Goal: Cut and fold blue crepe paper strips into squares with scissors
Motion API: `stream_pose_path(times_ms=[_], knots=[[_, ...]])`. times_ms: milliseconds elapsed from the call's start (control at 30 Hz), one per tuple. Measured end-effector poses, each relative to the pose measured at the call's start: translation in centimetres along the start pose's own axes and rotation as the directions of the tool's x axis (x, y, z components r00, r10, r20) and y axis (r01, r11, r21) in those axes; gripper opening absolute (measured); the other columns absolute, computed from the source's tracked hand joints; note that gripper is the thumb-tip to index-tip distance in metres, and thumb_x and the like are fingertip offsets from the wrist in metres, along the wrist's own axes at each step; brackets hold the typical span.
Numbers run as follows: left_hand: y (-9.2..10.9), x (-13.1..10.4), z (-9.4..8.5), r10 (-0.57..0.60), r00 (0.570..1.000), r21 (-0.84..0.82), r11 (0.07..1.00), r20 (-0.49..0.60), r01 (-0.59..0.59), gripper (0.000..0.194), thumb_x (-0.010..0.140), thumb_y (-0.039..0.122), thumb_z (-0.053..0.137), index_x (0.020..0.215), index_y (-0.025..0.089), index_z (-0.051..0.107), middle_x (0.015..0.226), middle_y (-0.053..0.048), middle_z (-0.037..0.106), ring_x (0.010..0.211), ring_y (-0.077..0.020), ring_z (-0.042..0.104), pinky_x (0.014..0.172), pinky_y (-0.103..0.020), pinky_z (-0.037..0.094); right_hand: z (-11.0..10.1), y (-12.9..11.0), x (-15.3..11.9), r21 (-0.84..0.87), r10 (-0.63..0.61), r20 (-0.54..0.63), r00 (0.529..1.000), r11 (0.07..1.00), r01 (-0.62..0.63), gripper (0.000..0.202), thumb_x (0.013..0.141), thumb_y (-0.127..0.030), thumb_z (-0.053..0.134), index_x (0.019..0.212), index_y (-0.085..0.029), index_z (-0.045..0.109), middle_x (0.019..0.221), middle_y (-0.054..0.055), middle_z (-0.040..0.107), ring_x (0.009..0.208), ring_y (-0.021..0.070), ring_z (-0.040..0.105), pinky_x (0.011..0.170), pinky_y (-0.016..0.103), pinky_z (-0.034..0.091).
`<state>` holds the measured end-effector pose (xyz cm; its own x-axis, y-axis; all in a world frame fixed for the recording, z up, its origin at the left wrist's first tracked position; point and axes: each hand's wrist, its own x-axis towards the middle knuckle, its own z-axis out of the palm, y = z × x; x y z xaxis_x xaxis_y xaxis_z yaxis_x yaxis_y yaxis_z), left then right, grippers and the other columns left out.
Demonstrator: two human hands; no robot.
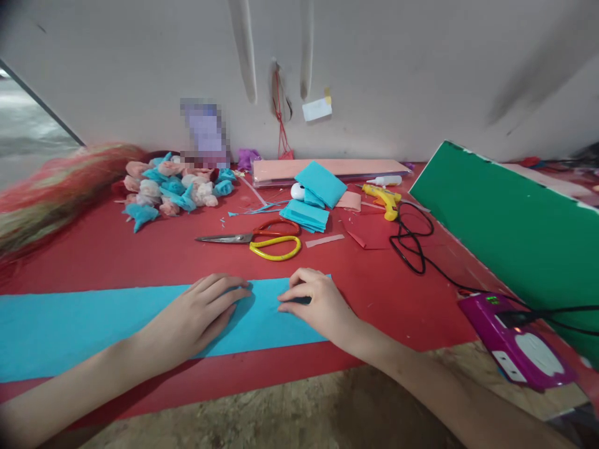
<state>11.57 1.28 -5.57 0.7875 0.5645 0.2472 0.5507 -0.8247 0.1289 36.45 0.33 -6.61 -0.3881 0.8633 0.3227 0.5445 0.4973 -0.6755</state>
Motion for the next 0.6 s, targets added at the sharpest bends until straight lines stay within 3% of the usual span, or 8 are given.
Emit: stream_pose_path(times_ms=[300, 600], knots=[[-0.1, -0.2, 0.1, 0.013, 1.0, -0.006, 1.0, 0.006, -0.013, 0.028, 0.09, 0.01, 0.044, 0.117, 0.015, 0.05, 0.114, -0.011, 0.055, 0.101, -0.0254, 0.05, 0.087, -0.042, 0.047, -1.6, -0.4, 1.0, 0.102, 0.084, 0.135, 0.987, 0.99, -0.098, 0.011, 0.072, -0.026, 0.074, 0.081, -0.022, 0.074, 0.08, 0.001, 0.065, 0.073, 0.0133, 0.063, 0.067, 0.024, 0.049], [-0.1, -0.1, 0.1, -0.004, 1.0, -0.031, 1.0, 0.022, 0.005, 0.029, 0.089, 0.008, 0.043, 0.116, 0.016, 0.05, 0.115, -0.01, 0.054, 0.1, -0.0249, 0.049, 0.086, -0.041, 0.046, -0.5, -0.3, 0.6, 0.097, 0.087, 0.042, 0.995, 0.991, -0.09, 0.009, 0.078, -0.02, 0.066, 0.07, -0.022, 0.07, 0.075, 0.001, 0.062, 0.071, 0.0138, 0.059, 0.068, 0.027, 0.045]])
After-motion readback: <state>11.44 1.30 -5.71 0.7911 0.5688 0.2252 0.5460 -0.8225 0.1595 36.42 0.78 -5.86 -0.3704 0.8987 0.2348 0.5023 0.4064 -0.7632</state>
